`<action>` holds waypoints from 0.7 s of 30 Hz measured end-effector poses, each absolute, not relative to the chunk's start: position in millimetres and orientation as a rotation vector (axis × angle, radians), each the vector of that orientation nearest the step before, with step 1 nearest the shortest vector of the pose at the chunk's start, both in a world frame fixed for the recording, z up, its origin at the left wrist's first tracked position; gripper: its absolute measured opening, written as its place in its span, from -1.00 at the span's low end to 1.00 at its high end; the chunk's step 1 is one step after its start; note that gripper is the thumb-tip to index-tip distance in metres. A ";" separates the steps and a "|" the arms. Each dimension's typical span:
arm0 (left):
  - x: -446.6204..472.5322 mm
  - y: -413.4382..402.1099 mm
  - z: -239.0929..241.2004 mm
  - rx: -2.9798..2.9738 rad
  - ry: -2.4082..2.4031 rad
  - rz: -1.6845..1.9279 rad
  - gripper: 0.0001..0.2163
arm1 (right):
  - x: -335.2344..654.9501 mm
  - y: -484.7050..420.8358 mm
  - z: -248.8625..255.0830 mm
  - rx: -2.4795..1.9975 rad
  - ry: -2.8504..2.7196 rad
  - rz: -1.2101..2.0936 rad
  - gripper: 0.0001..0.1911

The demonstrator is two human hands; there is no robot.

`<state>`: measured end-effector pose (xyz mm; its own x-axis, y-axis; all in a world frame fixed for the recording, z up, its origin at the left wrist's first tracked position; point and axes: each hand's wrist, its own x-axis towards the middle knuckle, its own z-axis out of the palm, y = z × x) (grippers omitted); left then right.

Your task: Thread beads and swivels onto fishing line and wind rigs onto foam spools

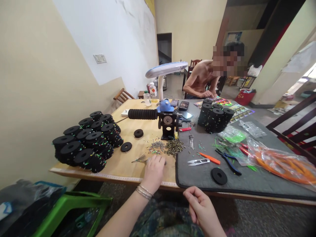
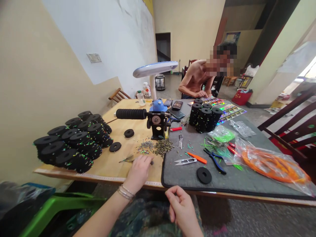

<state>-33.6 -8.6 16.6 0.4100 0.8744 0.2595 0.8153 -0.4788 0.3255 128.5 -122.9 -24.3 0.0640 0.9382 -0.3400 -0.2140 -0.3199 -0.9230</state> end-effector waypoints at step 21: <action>-43.0 -117.6 -28.7 0.692 1.018 0.688 -0.74 | 101.2 -134.1 -39.6 -1.433 -1.016 1.573 -0.51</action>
<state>-43.0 -117.6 -28.7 0.3624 0.7794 -0.5111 -0.1841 0.5974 0.7805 101.2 -134.1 -39.6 -0.0776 0.9182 -0.3885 -0.0238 -0.3913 -0.9200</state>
